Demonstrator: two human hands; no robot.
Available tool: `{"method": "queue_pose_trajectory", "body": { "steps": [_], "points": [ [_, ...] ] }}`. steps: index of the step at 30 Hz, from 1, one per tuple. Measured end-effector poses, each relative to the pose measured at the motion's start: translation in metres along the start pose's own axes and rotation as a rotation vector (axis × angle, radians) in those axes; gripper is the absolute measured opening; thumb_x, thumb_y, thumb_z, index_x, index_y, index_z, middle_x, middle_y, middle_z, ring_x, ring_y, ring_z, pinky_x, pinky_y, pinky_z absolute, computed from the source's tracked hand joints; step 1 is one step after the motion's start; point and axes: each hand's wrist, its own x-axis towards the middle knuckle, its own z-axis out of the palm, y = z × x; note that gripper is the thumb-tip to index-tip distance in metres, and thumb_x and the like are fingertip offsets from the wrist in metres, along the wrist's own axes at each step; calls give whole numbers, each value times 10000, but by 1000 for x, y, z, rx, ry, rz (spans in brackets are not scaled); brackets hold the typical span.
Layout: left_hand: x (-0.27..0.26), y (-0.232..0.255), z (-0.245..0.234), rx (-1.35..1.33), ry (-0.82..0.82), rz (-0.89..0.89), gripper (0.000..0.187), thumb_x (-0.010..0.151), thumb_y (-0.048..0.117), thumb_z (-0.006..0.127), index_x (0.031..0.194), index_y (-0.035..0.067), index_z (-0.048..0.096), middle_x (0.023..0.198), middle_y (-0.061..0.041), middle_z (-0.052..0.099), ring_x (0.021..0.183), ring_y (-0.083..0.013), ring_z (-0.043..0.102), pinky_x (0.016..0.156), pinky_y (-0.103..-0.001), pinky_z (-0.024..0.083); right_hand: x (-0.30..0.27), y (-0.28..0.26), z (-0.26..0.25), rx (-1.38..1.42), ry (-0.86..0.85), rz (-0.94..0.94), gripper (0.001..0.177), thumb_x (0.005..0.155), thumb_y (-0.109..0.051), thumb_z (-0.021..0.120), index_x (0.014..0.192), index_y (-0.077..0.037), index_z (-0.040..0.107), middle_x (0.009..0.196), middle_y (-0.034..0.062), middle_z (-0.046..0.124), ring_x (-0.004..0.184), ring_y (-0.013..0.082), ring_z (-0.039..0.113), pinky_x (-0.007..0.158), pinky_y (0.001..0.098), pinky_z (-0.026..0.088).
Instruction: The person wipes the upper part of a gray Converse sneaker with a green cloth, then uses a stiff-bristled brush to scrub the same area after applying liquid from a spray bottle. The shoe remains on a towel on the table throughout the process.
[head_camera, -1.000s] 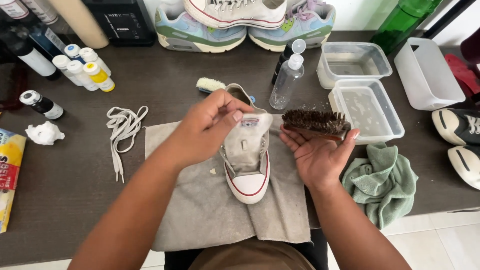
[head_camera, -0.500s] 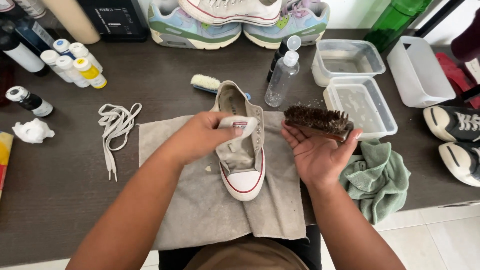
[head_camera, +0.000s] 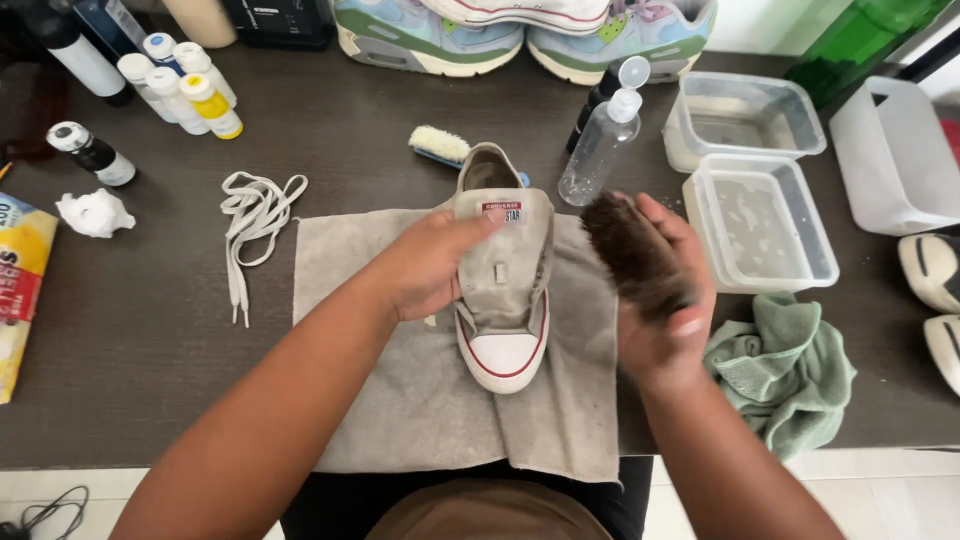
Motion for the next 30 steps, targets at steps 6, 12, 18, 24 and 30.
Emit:
{"method": "queue_pose_trajectory", "body": {
  "steps": [6,12,18,24,30],
  "points": [
    [18,-14,-22,-145,-68,-157,422,1084,292,541,1354,-13,649,1186,-210,758,1046,-330,746,915,-479,622,30,-29,21,-871,-575,-332,1147,698,-654,934,1558,-33,499,1622,274,423,1535,467,513,1298,597,464],
    [28,-31,-50,-249,-237,-157,447,1094,390,513,1421,105,622,1260,-128,745,1131,-280,727,956,-477,611,43,1,17,-1024,-825,-341,1107,781,-727,851,1629,-141,449,1663,236,351,1536,423,437,1290,716,266],
    [27,-39,-50,-347,-399,-155,446,1148,394,436,1444,101,596,1301,-154,731,1161,-317,723,961,-500,618,35,2,52,-1000,-722,-375,903,813,-668,766,1425,-28,593,1462,304,448,1288,458,523,1101,616,398],
    [17,-39,-41,-334,-478,-130,548,1149,417,364,1532,51,505,1454,-221,624,1281,-364,639,1153,-562,491,37,14,21,-1221,-504,-204,1029,733,-719,842,1577,-219,530,1601,243,443,1481,426,489,1253,767,262],
    [13,-44,-44,-277,-441,-117,541,1132,402,412,1536,57,513,1436,-190,642,1236,-328,679,929,-459,629,22,-5,40,-1012,-722,-217,953,668,-753,897,1398,-183,675,1557,237,468,1475,379,497,1322,661,195]
  ]
}}
